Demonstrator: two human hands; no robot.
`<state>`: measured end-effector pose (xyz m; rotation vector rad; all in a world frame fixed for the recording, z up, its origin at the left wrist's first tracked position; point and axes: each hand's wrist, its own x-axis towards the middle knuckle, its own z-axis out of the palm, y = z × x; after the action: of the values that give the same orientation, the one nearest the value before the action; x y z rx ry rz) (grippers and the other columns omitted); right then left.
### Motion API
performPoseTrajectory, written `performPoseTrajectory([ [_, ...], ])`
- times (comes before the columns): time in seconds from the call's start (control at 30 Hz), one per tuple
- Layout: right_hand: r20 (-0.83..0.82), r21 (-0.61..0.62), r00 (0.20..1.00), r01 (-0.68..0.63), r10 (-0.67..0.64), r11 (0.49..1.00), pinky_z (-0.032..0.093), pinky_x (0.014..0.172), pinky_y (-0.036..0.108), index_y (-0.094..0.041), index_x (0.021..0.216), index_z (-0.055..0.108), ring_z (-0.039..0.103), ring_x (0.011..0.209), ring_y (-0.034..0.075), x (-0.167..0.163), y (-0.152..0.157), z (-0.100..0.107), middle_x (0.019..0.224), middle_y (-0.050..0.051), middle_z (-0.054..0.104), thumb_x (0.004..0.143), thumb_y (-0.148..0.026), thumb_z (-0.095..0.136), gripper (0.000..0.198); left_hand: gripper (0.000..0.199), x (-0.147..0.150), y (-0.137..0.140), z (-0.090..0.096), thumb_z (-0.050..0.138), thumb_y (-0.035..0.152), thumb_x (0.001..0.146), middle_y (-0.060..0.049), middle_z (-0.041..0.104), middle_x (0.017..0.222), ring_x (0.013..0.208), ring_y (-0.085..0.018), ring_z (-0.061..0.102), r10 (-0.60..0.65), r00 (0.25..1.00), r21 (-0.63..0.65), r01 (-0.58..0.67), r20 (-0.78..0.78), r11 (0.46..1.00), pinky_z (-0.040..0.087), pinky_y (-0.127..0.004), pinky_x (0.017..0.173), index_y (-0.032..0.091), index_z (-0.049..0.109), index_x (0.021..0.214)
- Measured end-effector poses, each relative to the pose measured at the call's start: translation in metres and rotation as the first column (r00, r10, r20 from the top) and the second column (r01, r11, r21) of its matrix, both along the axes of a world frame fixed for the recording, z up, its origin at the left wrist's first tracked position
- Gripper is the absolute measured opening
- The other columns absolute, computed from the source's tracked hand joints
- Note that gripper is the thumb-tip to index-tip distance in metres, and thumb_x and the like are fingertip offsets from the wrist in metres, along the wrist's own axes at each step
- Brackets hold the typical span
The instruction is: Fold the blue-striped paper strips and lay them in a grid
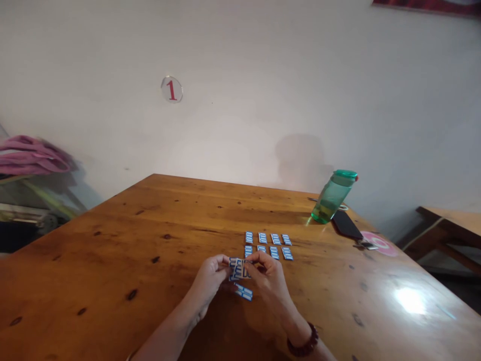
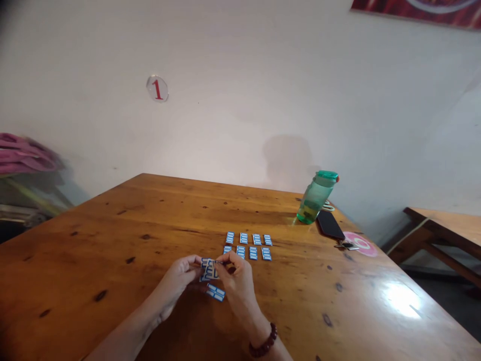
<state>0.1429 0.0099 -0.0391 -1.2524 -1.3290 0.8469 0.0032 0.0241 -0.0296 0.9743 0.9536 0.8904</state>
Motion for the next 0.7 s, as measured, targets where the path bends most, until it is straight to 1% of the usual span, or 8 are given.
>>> performPoseTrajectory([
  [0.13, -0.047, -0.018, 0.999, -0.02, 0.019, 1.0, 0.037, 0.05, 0.021, -0.017, 0.062, 0.058, 0.047, 0.052, 0.011, 0.001, 0.002, -0.001, 0.057, -0.001, 0.056, 0.066, -0.025, 0.059, 0.01, 0.026, -0.003, 0.001, 0.003, 0.068, 0.03, 0.054, -0.002, 0.065, 0.062, 0.059, -0.017, 0.06, 0.017, 1.0, 0.002, -0.017, 0.019, 1.0, 0.049, -0.031, 0.057, 0.014, 0.057, 0.072],
  [0.27, -0.089, -0.113, 0.993, -0.091, 0.081, 0.989, 0.036, 0.048, 0.021, -0.016, 0.058, 0.057, 0.046, 0.05, 0.011, 0.0, 0.001, 0.0, 0.052, -0.003, 0.054, 0.062, -0.022, 0.06, 0.008, 0.021, -0.004, 0.001, 0.006, 0.066, 0.027, 0.056, -0.002, 0.066, 0.063, 0.057, -0.015, 0.059, 0.032, 0.999, -0.008, -0.032, 0.041, 0.999, 0.048, -0.03, 0.061, 0.014, 0.059, 0.071],
  [0.33, -0.097, -0.138, 0.99, -0.114, 0.101, 0.984, 0.035, 0.048, 0.021, -0.016, 0.057, 0.058, 0.045, 0.049, 0.01, -0.002, 0.001, 0.001, 0.052, -0.003, 0.053, 0.06, -0.019, 0.06, 0.005, 0.02, -0.005, 0.002, 0.007, 0.066, 0.026, 0.056, -0.002, 0.066, 0.062, 0.057, -0.014, 0.059, 0.032, 0.999, 0.001, -0.032, 0.03, 0.999, 0.048, -0.029, 0.061, 0.014, 0.06, 0.07],
  [0.43, -0.147, -0.142, 0.985, -0.111, 0.09, 0.984, 0.035, 0.049, 0.021, -0.015, 0.057, 0.058, 0.045, 0.049, 0.01, -0.002, 0.0, 0.004, 0.053, -0.003, 0.054, 0.058, -0.019, 0.062, 0.006, 0.02, -0.005, 0.003, 0.006, 0.067, 0.027, 0.055, -0.003, 0.067, 0.062, 0.058, -0.014, 0.059, 0.068, 0.998, 0.037, -0.068, -0.003, 0.997, 0.045, -0.026, 0.061, 0.013, 0.061, 0.069],
  [0.53, -0.263, -0.163, 0.96, -0.142, 0.096, 0.976, 0.035, 0.05, 0.021, -0.015, 0.057, 0.059, 0.045, 0.049, 0.01, 0.0, 0.0, 0.008, 0.052, -0.003, 0.055, 0.057, -0.024, 0.066, 0.012, 0.021, -0.005, 0.005, 0.005, 0.067, 0.028, 0.056, -0.004, 0.067, 0.063, 0.058, -0.015, 0.06, 0.096, 0.995, 0.067, -0.095, -0.017, 0.993, 0.044, -0.026, 0.06, 0.013, 0.062, 0.07],
  [0.6, -0.336, -0.166, 0.937, -0.161, 0.098, 0.973, 0.036, 0.051, 0.021, -0.015, 0.059, 0.059, 0.046, 0.049, 0.009, 0.001, -0.001, 0.01, 0.053, -0.002, 0.056, 0.057, -0.028, 0.068, 0.016, 0.022, -0.004, 0.005, 0.004, 0.066, 0.028, 0.056, -0.004, 0.068, 0.064, 0.059, -0.016, 0.061, 0.082, 0.997, 0.078, -0.081, -0.004, 0.994, 0.045, -0.028, 0.062, 0.012, 0.063, 0.071],
  [0.7, -0.365, -0.138, 0.927, -0.144, 0.085, 0.98, 0.036, 0.052, 0.021, -0.015, 0.06, 0.06, 0.046, 0.05, 0.009, 0.001, -0.001, 0.012, 0.054, -0.002, 0.057, 0.056, -0.03, 0.071, 0.019, 0.021, -0.002, 0.003, 0.003, 0.065, 0.027, 0.057, -0.005, 0.068, 0.066, 0.06, -0.017, 0.061, 0.049, 0.999, 0.104, -0.048, -0.007, 0.993, 0.046, -0.029, 0.063, 0.012, 0.065, 0.072],
])
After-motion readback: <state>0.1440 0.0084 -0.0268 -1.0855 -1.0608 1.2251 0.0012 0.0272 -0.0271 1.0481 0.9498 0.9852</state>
